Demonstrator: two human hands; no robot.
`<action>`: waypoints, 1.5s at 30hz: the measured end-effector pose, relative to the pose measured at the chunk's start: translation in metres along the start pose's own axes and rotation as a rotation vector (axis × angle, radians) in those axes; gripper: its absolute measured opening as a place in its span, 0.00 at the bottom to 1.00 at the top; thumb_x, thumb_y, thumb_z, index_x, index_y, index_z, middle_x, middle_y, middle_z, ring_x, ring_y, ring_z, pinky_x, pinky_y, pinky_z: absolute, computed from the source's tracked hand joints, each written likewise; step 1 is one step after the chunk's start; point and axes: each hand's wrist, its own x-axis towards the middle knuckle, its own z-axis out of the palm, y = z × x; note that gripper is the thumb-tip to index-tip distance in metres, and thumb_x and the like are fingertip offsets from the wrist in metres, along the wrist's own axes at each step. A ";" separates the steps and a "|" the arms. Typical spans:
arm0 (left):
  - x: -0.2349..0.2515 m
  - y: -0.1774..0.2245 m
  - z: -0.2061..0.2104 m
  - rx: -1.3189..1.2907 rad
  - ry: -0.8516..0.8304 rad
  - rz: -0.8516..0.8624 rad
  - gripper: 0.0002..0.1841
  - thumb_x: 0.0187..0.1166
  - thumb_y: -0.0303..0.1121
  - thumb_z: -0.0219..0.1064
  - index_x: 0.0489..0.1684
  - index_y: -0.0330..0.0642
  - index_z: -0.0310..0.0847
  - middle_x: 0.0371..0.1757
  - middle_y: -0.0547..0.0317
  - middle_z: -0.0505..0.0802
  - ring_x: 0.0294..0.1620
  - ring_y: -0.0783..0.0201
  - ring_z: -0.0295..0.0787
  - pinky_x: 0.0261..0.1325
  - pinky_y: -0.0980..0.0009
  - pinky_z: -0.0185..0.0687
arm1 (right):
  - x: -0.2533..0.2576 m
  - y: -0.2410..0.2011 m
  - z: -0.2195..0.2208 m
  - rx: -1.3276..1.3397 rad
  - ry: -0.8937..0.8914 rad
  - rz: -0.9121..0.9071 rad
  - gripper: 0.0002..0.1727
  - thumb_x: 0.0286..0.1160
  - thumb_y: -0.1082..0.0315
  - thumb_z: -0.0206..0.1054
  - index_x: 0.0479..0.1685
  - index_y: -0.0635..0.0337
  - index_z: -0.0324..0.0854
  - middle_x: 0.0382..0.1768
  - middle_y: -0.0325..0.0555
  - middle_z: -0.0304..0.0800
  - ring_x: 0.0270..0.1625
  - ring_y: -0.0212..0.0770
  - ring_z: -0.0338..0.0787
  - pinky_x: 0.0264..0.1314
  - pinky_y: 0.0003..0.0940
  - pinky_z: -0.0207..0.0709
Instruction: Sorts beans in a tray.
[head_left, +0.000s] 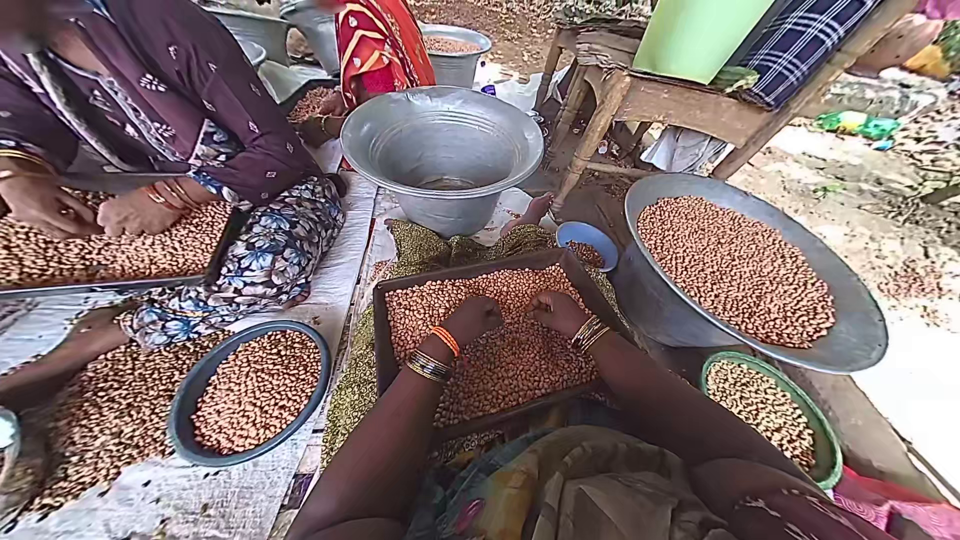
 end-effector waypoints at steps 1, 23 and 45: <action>0.001 0.000 0.000 -0.027 0.060 -0.031 0.13 0.86 0.32 0.62 0.45 0.27 0.84 0.40 0.44 0.87 0.41 0.55 0.81 0.53 0.54 0.76 | 0.001 0.000 0.003 -0.042 -0.020 -0.038 0.16 0.82 0.69 0.64 0.61 0.69 0.85 0.56 0.62 0.90 0.60 0.52 0.89 0.70 0.50 0.77; 0.011 0.015 0.027 0.414 -0.018 -0.156 0.21 0.87 0.28 0.56 0.75 0.51 0.83 0.79 0.40 0.80 0.69 0.34 0.86 0.65 0.32 0.82 | 0.010 0.002 -0.040 0.889 0.175 0.130 0.10 0.89 0.74 0.48 0.55 0.62 0.74 0.27 0.38 0.82 0.22 0.29 0.77 0.24 0.23 0.70; 0.013 0.012 0.039 0.266 -0.175 0.242 0.15 0.80 0.35 0.72 0.61 0.41 0.90 0.71 0.39 0.86 0.75 0.41 0.82 0.74 0.37 0.76 | 0.023 0.019 -0.039 -0.186 0.158 0.069 0.14 0.79 0.68 0.66 0.57 0.60 0.91 0.53 0.58 0.93 0.61 0.56 0.90 0.70 0.59 0.76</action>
